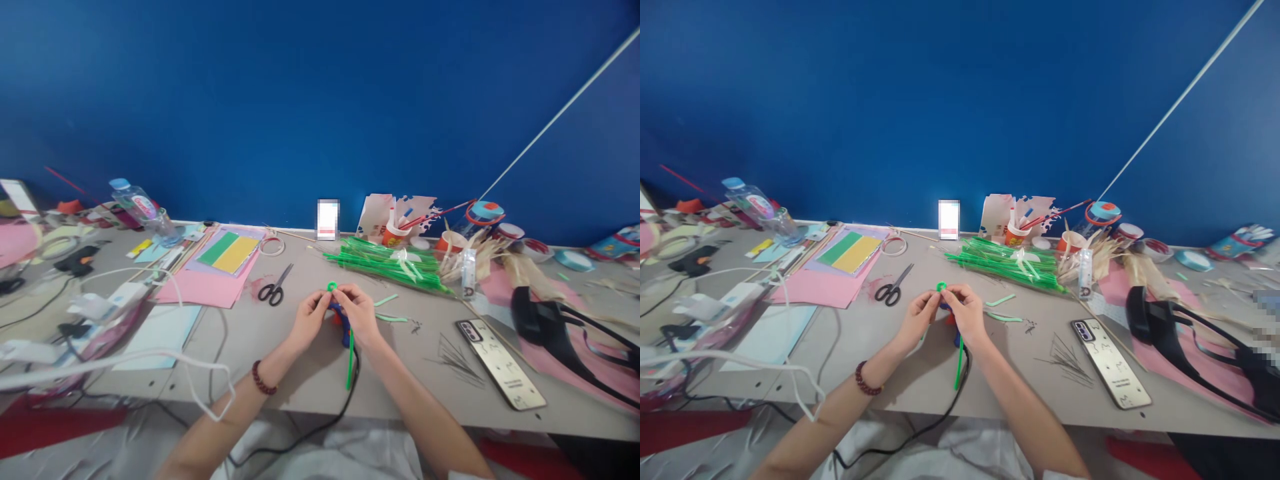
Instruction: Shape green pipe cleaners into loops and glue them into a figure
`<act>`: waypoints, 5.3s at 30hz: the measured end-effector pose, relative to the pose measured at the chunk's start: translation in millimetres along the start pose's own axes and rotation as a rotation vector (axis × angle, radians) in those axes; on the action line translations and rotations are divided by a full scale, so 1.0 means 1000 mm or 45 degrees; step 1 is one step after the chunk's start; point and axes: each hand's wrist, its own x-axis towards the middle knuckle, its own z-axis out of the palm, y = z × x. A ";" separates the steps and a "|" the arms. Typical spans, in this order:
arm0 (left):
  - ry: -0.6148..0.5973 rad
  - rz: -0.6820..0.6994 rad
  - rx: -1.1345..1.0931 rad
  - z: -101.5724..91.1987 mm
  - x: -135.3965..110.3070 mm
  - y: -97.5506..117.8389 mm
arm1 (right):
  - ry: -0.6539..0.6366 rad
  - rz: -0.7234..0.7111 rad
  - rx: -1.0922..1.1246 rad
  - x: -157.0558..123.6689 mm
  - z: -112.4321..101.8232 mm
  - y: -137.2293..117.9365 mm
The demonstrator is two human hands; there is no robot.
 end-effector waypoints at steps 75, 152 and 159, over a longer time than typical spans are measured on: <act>-0.580 -0.605 -0.835 -0.011 0.003 -0.002 | -0.360 0.281 0.258 0.000 -0.003 -0.008; -0.566 -0.712 -1.142 -0.012 0.006 0.005 | -0.150 0.336 0.206 0.003 0.000 -0.004; -0.520 -0.696 -0.921 -0.013 0.010 -0.001 | -0.186 0.203 0.120 0.001 -0.001 -0.006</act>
